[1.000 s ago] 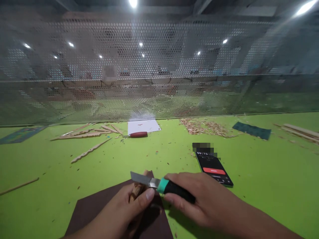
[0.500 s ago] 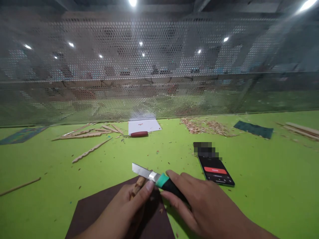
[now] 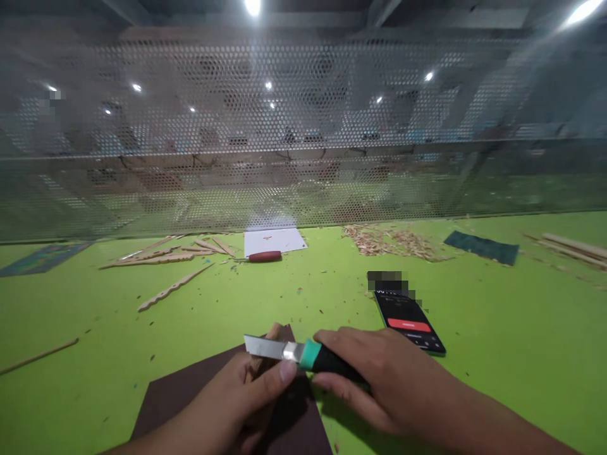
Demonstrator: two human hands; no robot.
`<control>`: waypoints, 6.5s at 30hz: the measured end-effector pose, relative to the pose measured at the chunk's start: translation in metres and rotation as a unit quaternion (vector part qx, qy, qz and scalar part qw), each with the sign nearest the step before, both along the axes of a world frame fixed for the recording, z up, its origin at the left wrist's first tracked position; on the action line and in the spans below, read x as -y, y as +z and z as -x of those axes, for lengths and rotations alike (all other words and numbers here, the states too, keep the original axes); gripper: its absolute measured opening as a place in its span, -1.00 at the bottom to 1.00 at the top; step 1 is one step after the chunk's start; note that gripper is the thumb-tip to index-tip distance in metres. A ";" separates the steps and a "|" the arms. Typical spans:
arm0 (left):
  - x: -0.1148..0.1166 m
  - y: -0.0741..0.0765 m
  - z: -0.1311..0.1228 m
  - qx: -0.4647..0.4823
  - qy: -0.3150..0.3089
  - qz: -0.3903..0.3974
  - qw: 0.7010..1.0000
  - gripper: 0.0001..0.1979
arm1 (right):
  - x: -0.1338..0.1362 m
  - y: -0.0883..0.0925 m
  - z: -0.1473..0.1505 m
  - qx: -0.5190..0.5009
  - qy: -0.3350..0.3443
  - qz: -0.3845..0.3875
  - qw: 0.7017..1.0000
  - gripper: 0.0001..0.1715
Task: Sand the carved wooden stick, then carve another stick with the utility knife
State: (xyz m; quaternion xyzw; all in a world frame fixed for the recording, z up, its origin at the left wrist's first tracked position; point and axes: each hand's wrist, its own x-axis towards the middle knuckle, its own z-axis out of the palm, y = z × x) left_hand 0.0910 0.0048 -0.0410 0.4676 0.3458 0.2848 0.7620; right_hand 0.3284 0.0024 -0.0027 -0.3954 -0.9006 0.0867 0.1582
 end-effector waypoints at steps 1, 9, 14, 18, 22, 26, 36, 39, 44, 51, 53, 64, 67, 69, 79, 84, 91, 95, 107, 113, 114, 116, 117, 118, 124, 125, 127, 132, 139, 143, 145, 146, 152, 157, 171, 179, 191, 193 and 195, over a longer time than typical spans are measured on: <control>0.000 0.002 0.001 -0.001 -0.005 0.013 1.000 -0.47 | 0.000 -0.001 0.000 -0.004 -0.003 -0.010 1.000 -0.64; 0.000 0.003 0.001 -0.021 -0.023 0.054 0.998 -0.46 | -0.002 -0.010 -0.005 -0.026 -0.083 -0.078 0.993 -0.59; 0.003 0.006 0.003 -0.003 0.003 0.079 0.997 -0.47 | -0.010 -0.015 -0.013 -0.048 -0.127 -0.107 0.985 -0.58; 0.006 0.010 0.002 0.025 0.017 0.121 0.992 -0.47 | -0.010 -0.006 -0.010 -0.059 -0.121 -0.089 0.987 -0.64; 0.005 0.000 0.001 0.051 0.034 0.064 0.996 -0.43 | -0.008 -0.001 -0.007 -0.060 -0.102 -0.073 0.990 -0.65; 0.005 0.002 0.002 0.053 0.046 0.043 0.997 -0.44 | -0.006 -0.002 -0.007 -0.034 -0.070 -0.030 0.997 -0.60; 0.004 0.013 0.003 0.006 -0.009 0.013 1.000 -0.51 | 0.005 0.006 0.004 -0.030 0.002 0.108 0.994 -0.75; 0.005 0.015 0.000 -0.011 0.006 0.019 1.000 -0.54 | 0.006 0.004 0.006 -0.031 -0.006 0.071 0.997 -0.76; 0.007 0.018 -0.007 0.016 0.104 0.013 0.994 -0.58 | 0.008 0.000 0.007 -0.033 -0.024 0.022 0.999 -0.67; 0.005 0.012 -0.008 -0.007 0.117 -0.010 0.993 -0.59 | 0.019 -0.012 0.016 -0.027 -0.062 -0.045 0.997 -0.59; 0.004 0.011 -0.008 -0.026 0.108 -0.009 0.994 -0.57 | 0.021 -0.017 0.019 -0.026 -0.064 -0.065 0.995 -0.58; 0.010 0.004 -0.006 -0.058 0.092 -0.039 0.993 -0.56 | -0.019 -0.002 -0.028 -0.020 -0.216 -0.200 0.955 -0.46; 0.010 0.009 -0.004 -0.033 0.067 -0.041 0.996 -0.57 | -0.015 -0.006 -0.024 -0.041 -0.155 -0.185 0.970 -0.54; 0.010 0.013 -0.003 -0.028 0.053 -0.031 0.998 -0.57 | -0.012 -0.007 -0.019 -0.029 -0.133 -0.153 0.979 -0.53; 0.007 0.014 0.001 -0.022 -0.010 -0.008 1.000 -0.47 | -0.003 -0.005 -0.008 -0.023 -0.063 -0.049 0.997 -0.58; 0.006 0.014 0.003 -0.027 -0.013 -0.005 1.000 -0.47 | -0.004 -0.004 -0.007 -0.024 -0.062 -0.048 0.997 -0.60; 0.006 0.005 0.004 -0.008 -0.030 0.019 0.999 -0.52 | -0.006 -0.004 -0.008 -0.022 -0.071 -0.063 0.995 -0.56; 0.009 0.019 0.002 0.021 -0.009 0.038 0.999 -0.56 | -0.009 -0.004 -0.010 -0.036 -0.078 -0.040 0.995 -0.59; -0.004 0.086 0.027 0.000 0.013 -0.272 0.962 -0.82 | -0.016 -0.003 -0.015 -0.065 -0.117 -0.041 0.990 -0.58; -0.007 0.080 0.028 -0.018 0.016 -0.320 0.947 -0.88 | -0.016 0.000 -0.012 -0.074 -0.100 -0.043 0.991 -0.63; -0.007 0.080 0.028 -0.021 0.014 -0.320 0.947 -0.88 | -0.016 0.001 -0.012 -0.074 -0.099 -0.042 0.991 -0.63; -0.006 0.082 0.027 -0.027 0.019 -0.316 0.948 -0.88 | -0.016 0.001 -0.011 -0.073 -0.096 -0.042 0.992 -0.64; -0.006 0.083 0.026 -0.031 0.029 -0.314 0.948 -0.89 | -0.016 0.001 -0.011 -0.069 -0.094 -0.041 0.992 -0.63; -0.005 0.084 0.025 -0.035 0.044 -0.311 0.949 -0.89 | -0.016 0.001 -0.011 -0.065 -0.094 -0.041 0.993 -0.62; 0.002 0.080 0.019 -0.034 0.044 -0.141 0.988 -0.65 | -0.017 -0.004 -0.015 -0.061 -0.125 -0.110 0.984 -0.59; 0.003 0.076 0.018 -0.033 0.030 -0.107 0.993 -0.62 | -0.017 -0.005 -0.016 -0.069 -0.124 -0.125 0.982 -0.61; 0.002 0.067 0.016 -0.043 0.005 -0.075 0.996 -0.60 | -0.015 -0.005 -0.016 -0.089 -0.106 -0.143 0.980 -0.66; -0.001 0.048 0.010 -0.044 0.009 -0.094 0.995 -0.59 | -0.006 -0.002 -0.008 -0.115 -0.032 -0.120 0.985 -0.69; 0.004 0.047 0.004 0.037 -0.013 -0.073 0.997 -0.63 | 0.002 0.005 0.002 -0.090 0.021 -0.061 0.994 -0.70; 0.004 0.038 0.003 0.029 0.003 -0.108 0.994 -0.61 | 0.007 0.007 0.005 -0.063 0.038 -0.070 0.995 -0.67; 0.004 0.033 0.002 0.023 0.025 -0.124 0.992 -0.61 | 0.010 0.006 0.006 -0.044 0.024 -0.115 0.992 -0.62; 0.004 0.031 0.001 0.019 0.036 -0.125 0.991 -0.61 | 0.011 0.005 0.007 -0.032 0.012 -0.142 0.989 -0.60; 0.005 0.034 -0.005 -0.046 0.065 -0.108 0.991 -0.59 | 0.018 -0.002 0.014 0.001 -0.033 -0.200 0.979 -0.54; 0.005 0.036 -0.007 -0.068 0.077 -0.066 0.993 -0.57 | 0.014 -0.004 0.011 -0.017 -0.094 -0.182 0.979 -0.49; 0.006 0.035 -0.009 -0.007 0.088 -0.080 0.993 -0.61 | 0.004 0.008 -0.003 -0.002 0.010 -0.100 0.995 -0.58; 0.005 0.038 -0.009 -0.031 0.099 -0.099 0.990 -0.62 | 0.006 0.001 0.004 0.019 -0.012 -0.116 0.993 -0.53; 0.003 0.030 -0.008 -0.025 0.097 -0.092 0.991 -0.64 | 0.001 0.004 -0.006 -0.029 -0.046 -0.136 0.989 -0.57; 0.003 0.032 -0.008 -0.003 0.098 -0.109 0.989 -0.66 | 0.002 0.006 -0.005 -0.022 -0.014 -0.098 0.995 -0.59; 0.003 0.033 -0.009 0.001 0.090 -0.116 0.989 -0.63 | 0.002 0.008 -0.003 -0.021 0.009 -0.070 0.997 -0.60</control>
